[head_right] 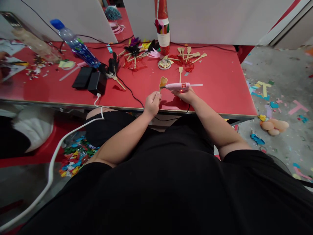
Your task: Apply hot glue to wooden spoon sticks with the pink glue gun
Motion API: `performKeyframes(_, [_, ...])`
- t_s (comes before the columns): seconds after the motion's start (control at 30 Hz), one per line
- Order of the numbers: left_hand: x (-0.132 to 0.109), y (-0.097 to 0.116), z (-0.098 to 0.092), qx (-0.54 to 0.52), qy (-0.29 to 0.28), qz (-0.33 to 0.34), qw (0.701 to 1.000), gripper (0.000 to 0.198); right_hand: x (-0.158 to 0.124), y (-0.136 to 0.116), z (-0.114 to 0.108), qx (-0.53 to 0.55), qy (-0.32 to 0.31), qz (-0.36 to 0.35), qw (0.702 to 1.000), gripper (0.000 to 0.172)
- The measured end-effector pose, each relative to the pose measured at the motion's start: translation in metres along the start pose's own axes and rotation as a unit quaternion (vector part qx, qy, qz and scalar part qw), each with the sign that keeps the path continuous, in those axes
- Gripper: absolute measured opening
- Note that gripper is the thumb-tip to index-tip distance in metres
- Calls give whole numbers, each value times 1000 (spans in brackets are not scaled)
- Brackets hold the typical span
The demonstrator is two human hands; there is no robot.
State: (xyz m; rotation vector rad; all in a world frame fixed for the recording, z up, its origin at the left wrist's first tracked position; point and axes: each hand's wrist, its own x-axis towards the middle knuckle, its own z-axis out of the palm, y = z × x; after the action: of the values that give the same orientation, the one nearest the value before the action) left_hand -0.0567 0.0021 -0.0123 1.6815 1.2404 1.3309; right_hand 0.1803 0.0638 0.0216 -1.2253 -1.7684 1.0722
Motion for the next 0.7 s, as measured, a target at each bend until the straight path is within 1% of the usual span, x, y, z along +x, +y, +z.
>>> performKeyframes(0.17, [1, -2, 1, -19, 15, 1, 1000, 67, -1, -2, 1, 17, 18, -7, 1000, 42])
performKeyframes(0.37, [0, -1, 0, 2, 20, 4, 1000, 67, -3, -3, 1, 49, 12, -14, 999, 39])
performKeyframes(0.47, [-1, 0, -1, 14, 20, 6, 1000, 66, -2, 4, 2, 64, 20, -8, 998, 45])
performKeyframes(0.57, [-2, 1, -1, 22, 25, 3, 999, 64, 2, 16, 4, 81, 37, 8, 996, 51])
performKeyframes(0.63, [-1, 3, 0, 17, 27, -3, 999, 63, 4, 22, 4, 101, 47, 9, 994, 51])
performKeyframes(0.7, [-1, 3, 1, 7, 28, -11, 1000, 62, 4, 22, 5, 106, 52, 6, 993, 48])
